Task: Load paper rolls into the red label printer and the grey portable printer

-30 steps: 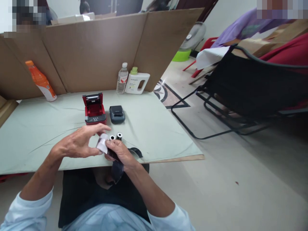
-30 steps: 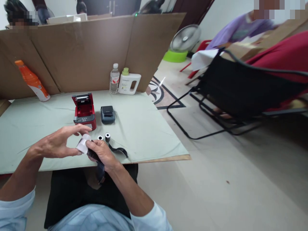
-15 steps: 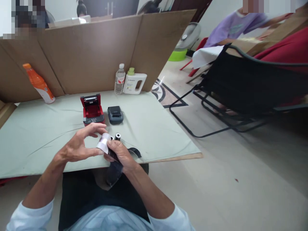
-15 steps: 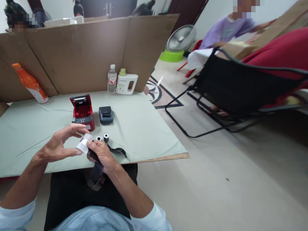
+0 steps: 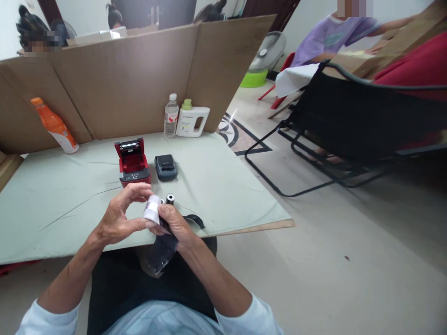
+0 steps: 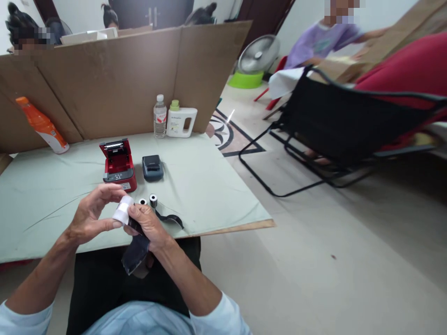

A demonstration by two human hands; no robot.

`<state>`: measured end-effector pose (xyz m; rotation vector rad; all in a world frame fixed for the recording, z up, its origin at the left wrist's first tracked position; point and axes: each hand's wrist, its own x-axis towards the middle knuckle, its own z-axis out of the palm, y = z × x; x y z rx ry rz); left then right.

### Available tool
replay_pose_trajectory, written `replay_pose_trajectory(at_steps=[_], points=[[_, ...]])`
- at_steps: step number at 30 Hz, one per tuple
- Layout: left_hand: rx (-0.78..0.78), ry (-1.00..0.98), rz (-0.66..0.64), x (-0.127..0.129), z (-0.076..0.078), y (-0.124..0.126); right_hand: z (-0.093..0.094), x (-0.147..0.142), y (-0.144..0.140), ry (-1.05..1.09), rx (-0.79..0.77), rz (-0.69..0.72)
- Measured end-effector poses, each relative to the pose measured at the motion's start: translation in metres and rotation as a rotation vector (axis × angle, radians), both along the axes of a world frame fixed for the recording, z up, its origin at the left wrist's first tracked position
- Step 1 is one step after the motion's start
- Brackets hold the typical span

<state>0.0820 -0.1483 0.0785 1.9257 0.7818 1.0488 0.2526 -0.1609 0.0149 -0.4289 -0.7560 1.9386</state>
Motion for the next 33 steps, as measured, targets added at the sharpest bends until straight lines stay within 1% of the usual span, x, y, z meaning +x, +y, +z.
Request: replay_pose_trajectory(at_steps=[2,3,5,8,10,12,14,17,21,23,29,33], points=[[-0.047,-0.055,-0.004,0.0,-0.005,-0.001,-0.001,0.0,0.0,-0.007,-0.011,0.004],[-0.055,-0.029,-0.019,-0.001,-0.003,-0.002,-0.002,0.001,0.0,-0.026,-0.018,0.015],[-0.03,0.117,-0.058,-0.004,0.009,-0.001,-0.003,0.002,0.0,-0.089,-0.031,0.044],[0.075,0.401,-0.09,-0.009,0.035,0.002,-0.003,0.004,0.001,-0.186,-0.038,0.071],[0.148,0.537,-0.106,-0.009,0.047,0.003,-0.001,0.004,0.001,-0.227,-0.031,0.076],[0.208,0.619,-0.127,-0.009,0.053,0.003,0.0,0.005,0.001,-0.253,-0.02,0.078],[0.247,0.665,-0.152,-0.008,0.055,0.002,0.001,0.006,0.001,-0.268,-0.007,0.081],[0.263,0.672,-0.175,-0.007,0.056,0.0,0.003,0.008,0.0,-0.264,0.009,0.086],[0.266,0.579,-0.16,-0.006,0.053,-0.004,0.007,0.011,-0.003,-0.228,0.034,0.072],[0.257,0.502,-0.134,-0.006,0.048,-0.007,0.009,0.011,-0.005,-0.206,0.043,0.051],[0.173,0.282,0.001,-0.004,0.022,-0.014,0.01,0.009,-0.008,-0.169,0.033,0.01],[0.109,0.17,0.042,-0.003,0.012,-0.019,0.011,0.009,-0.009,-0.18,0.001,-0.01]])
